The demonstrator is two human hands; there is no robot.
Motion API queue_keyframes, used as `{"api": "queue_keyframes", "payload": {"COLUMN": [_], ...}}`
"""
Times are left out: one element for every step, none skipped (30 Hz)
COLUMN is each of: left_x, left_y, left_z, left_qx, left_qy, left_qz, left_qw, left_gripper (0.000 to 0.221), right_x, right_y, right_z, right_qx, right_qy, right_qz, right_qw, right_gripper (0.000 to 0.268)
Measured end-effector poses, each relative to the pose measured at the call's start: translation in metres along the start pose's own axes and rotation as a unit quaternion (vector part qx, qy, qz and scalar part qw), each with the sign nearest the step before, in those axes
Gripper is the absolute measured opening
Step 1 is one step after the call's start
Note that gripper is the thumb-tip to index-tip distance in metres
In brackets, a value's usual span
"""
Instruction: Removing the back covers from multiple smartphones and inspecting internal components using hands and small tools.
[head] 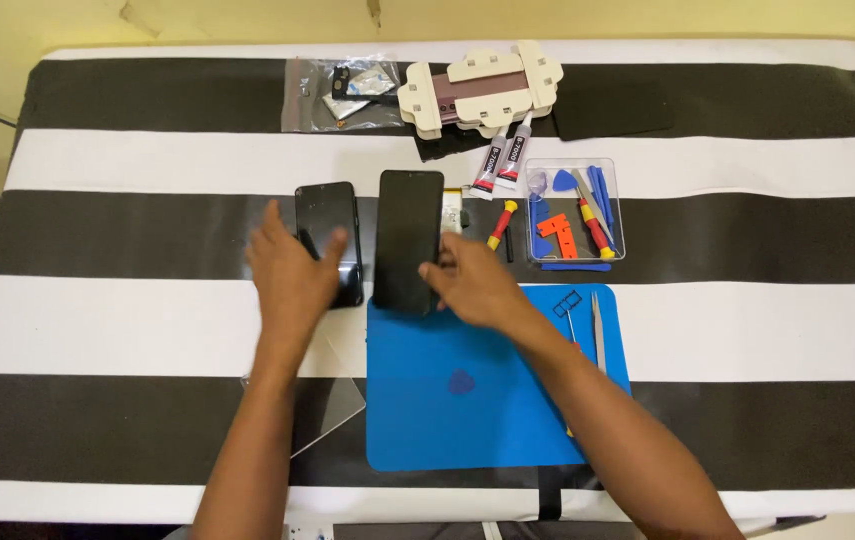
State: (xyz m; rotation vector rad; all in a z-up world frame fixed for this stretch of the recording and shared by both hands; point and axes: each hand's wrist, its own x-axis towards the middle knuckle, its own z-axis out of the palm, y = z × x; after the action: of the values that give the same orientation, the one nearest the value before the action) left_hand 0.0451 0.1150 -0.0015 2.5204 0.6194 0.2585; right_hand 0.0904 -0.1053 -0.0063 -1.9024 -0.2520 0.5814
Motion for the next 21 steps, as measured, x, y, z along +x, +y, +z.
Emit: {"api": "queue_keyframes", "payload": {"left_x": [-0.002,-0.005,-0.007,-0.006,-0.005,-0.004,-0.001,0.003,0.006,0.011,0.016,0.021,0.023,0.024,0.025,0.025,0.025,0.025,0.026,0.027,0.027], "left_y": [0.003,0.005,0.007,0.004,0.002,0.0,-0.002,-0.004,-0.007,-0.013,-0.018,-0.024,-0.025,-0.026,-0.027,-0.027,-0.027,-0.026,-0.028,-0.03,-0.032], "left_z": [0.005,0.01,0.015,0.018,0.023,0.027,0.026,0.026,0.025,0.024,0.022,0.02,0.018,0.017,0.016,0.015,0.013,0.012,0.014,0.015,0.016], "left_qx": [0.0,0.04,0.08,0.08,0.105,0.129,0.128,0.146,0.164,0.163,0.146,0.129,0.13,0.114,0.099,0.099,0.098,0.097,0.096,0.096,0.096], "left_qy": [0.002,-0.047,-0.096,-0.095,-0.094,-0.094,-0.095,-0.065,-0.035,-0.036,-0.04,-0.044,-0.043,-0.042,-0.043,-0.044,-0.036,-0.028,-0.029,-0.024,-0.02], "left_qz": [0.0,-0.015,-0.031,-0.033,-0.036,-0.04,-0.041,-0.039,-0.036,-0.037,-0.031,-0.026,-0.026,-0.022,-0.019,-0.02,-0.022,-0.024,-0.025,-0.016,-0.008], "left_qw": [1.0,0.998,0.992,0.992,0.989,0.986,0.986,0.986,0.985,0.985,0.988,0.99,0.99,0.992,0.994,0.994,0.994,0.995,0.995,0.995,0.995], "left_gripper": [0.088,0.1,0.112,0.112,0.106,0.1,0.1,0.097,0.094,0.094,0.088,0.083,0.083,0.081,0.08,0.08,0.075,0.069,0.069,0.065,0.061], "right_x": [0.008,0.016,0.024,0.034,0.044,0.054,0.064,0.074,0.084,0.088,0.092,0.096,0.091,0.086,0.079,0.086,0.092,0.099,0.103,0.107,0.111], "right_y": [-0.001,-0.003,-0.004,0.005,0.014,0.024,0.036,0.049,0.061,0.062,0.063,0.064,0.048,0.032,0.017,0.019,0.021,0.024,0.026,0.029,0.032], "right_z": [0.001,0.001,0.003,0.008,0.011,0.014,0.018,0.022,0.026,0.03,0.036,0.041,0.047,0.053,0.058,0.061,0.064,0.067,0.068,0.07,0.072], "right_qx": [0.0,-0.031,-0.063,-0.063,-0.078,-0.092,-0.094,-0.083,-0.071,-0.072,-0.087,-0.102,-0.102,-0.032,0.038,0.038,-0.035,-0.109,-0.109,-0.148,-0.185], "right_qy": [-0.001,0.002,0.003,0.002,-0.005,-0.011,-0.013,-0.002,0.01,0.009,0.012,0.015,0.014,0.017,0.02,0.02,0.043,0.066,0.066,0.065,0.065], "right_qz": [-0.002,0.011,0.024,0.023,0.023,0.023,0.024,0.031,0.038,0.039,0.034,0.03,0.029,0.047,0.067,0.068,0.01,-0.048,-0.048,-0.064,-0.08], "right_qw": [1.0,0.999,0.998,0.998,0.997,0.995,0.995,0.996,0.997,0.997,0.996,0.994,0.994,0.998,0.997,0.997,0.998,0.991,0.991,0.985,0.977], "right_gripper": [0.024,0.021,0.019,0.019,0.023,0.027,0.027,0.024,0.021,0.021,0.022,0.024,0.024,0.031,0.041,0.041,0.024,0.019,0.019,0.021,0.023]}}
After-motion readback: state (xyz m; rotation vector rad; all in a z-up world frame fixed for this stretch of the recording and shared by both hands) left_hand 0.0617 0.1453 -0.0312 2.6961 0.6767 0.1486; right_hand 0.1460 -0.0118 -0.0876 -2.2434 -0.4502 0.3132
